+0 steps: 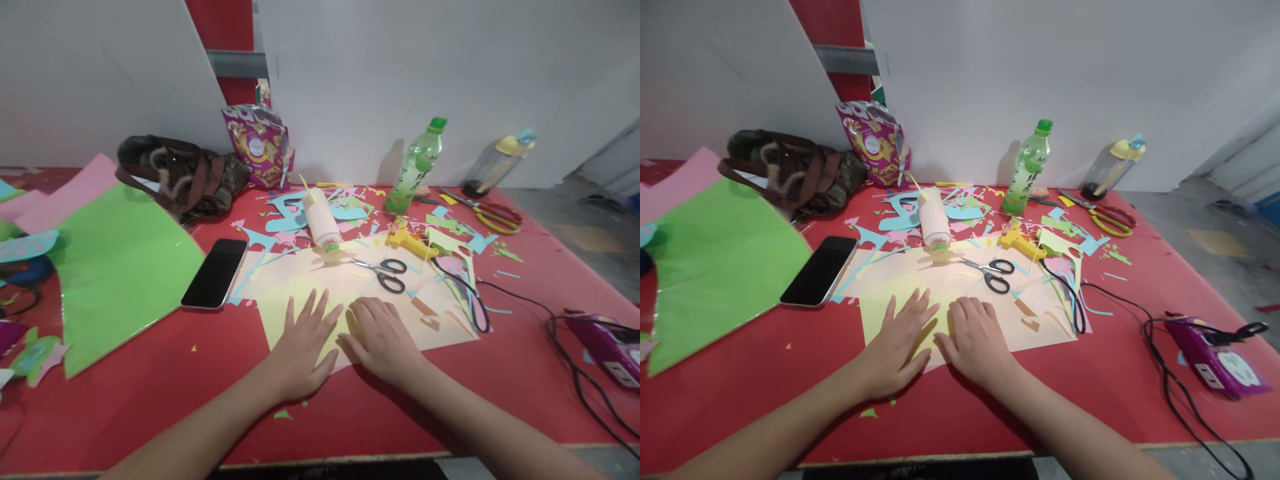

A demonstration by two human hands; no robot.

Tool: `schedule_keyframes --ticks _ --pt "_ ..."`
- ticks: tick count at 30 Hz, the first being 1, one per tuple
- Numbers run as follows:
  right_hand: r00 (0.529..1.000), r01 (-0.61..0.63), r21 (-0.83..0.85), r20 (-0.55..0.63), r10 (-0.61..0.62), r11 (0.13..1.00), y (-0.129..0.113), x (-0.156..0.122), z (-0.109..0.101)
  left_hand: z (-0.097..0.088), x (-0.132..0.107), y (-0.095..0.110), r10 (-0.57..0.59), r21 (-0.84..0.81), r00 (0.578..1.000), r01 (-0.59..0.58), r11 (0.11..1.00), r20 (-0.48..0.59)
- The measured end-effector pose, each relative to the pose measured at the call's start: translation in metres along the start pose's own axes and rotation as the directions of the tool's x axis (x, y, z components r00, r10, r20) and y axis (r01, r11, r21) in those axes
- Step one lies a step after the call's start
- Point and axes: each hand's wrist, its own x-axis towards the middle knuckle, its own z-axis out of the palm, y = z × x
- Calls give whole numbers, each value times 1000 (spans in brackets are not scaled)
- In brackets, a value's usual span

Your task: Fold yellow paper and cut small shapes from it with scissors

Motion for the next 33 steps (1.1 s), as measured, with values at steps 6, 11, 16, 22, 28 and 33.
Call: schedule_keyframes --ticks 6,11,16,22,28,33 --pt "997 -77 -71 12 78 995 -10 9 6 -1 3 -6 -168 -109 978 155 982 -125" --pt "994 -94 -69 46 97 993 -10 13 3 1 4 -9 -217 -154 961 191 969 -173" --pt "991 -89 -50 94 94 995 -7 18 -1 -1 5 -8 -238 -172 951 206 963 -195" --pt "998 -45 21 41 45 999 5 22 6 -1 6 -10 -245 -144 950 219 965 -194" --pt "960 -168 331 -159 231 929 30 29 8 -5 10 -13 -265 -165 945 236 958 -189" --pt "907 -237 377 -245 343 895 29 28 3 -23 20 -6 -405 -485 913 338 807 -38"
